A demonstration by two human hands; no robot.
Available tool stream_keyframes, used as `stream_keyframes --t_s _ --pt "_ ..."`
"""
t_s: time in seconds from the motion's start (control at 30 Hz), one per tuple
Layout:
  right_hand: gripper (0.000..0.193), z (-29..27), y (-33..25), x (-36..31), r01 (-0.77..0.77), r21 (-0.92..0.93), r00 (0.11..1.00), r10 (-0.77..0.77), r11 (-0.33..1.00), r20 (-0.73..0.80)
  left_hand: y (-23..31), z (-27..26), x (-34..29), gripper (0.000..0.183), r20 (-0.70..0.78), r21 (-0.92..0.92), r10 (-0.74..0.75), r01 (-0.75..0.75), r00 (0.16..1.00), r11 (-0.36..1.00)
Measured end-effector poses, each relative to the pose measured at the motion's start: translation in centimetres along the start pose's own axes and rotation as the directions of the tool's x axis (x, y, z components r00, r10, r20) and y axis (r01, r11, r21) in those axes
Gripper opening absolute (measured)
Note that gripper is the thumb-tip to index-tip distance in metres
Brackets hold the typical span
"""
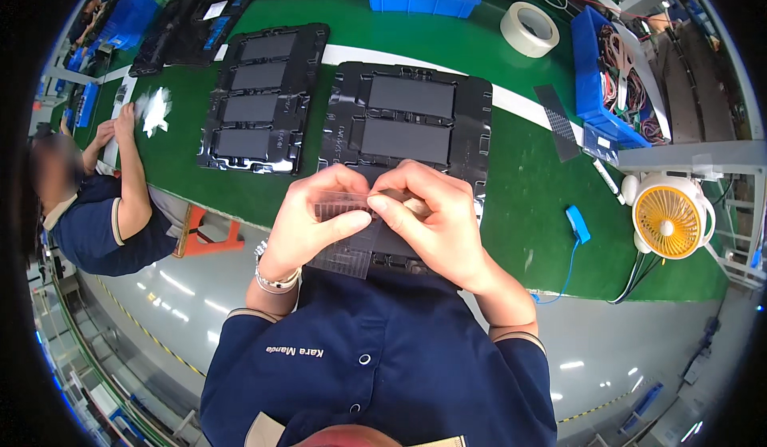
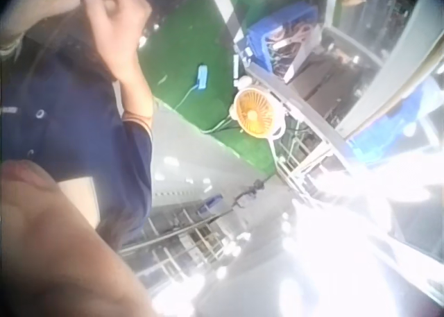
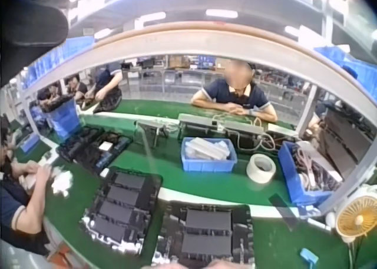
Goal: The recorder is applying small adhesive pads and protective films to black plastic device casings on an assembly line.
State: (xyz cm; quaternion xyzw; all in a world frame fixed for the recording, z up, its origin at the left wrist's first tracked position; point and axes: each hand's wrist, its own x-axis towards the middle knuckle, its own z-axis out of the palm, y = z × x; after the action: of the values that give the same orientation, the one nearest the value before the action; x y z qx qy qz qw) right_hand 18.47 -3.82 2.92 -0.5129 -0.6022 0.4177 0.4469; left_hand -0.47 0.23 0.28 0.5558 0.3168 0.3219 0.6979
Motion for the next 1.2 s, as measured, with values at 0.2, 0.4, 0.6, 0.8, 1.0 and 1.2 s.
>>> stream_keyframes --t_s 0.2,0.4,0.6,0.8,1.0,1.2 --pt "0.008 0.6 0.8 -0.4 -0.015 -0.095 0.981 -0.004 0.995 -0.196 0.0 -0.3 0.5 0.021 0.019 0.037 -0.049 0.048 0.999 0.998" --pt "0.005 -0.1 2.1 -0.4 0.197 -0.387 0.976 -0.218 0.901 -0.010 -0.1 -0.5 1.0 0.020 0.003 0.057 -0.016 0.016 1.000 0.998" --pt "0.005 0.1 2.4 -0.4 0.211 -0.452 0.972 -0.234 0.867 0.005 -0.5 -0.7 1.5 0.015 0.041 0.064 0.053 -0.056 0.998 0.996" --pt "0.008 0.2 2.1 -0.3 0.227 -0.487 0.968 -0.249 0.844 0.020 -0.8 -1.3 1.4 0.017 0.077 -0.051 -0.010 0.014 0.997 0.999" --pt "0.011 0.1 2.2 -0.1 0.290 -0.553 0.950 -0.304 0.781 0.070 -0.6 -1.6 1.3 0.016 0.092 -0.052 -0.062 0.067 0.994 0.996" --pt "0.012 0.3 2.4 -0.3 0.290 -0.568 0.949 -0.310 0.771 0.063 -0.7 -1.3 1.1 0.013 0.007 0.122 0.046 -0.047 0.999 0.991"
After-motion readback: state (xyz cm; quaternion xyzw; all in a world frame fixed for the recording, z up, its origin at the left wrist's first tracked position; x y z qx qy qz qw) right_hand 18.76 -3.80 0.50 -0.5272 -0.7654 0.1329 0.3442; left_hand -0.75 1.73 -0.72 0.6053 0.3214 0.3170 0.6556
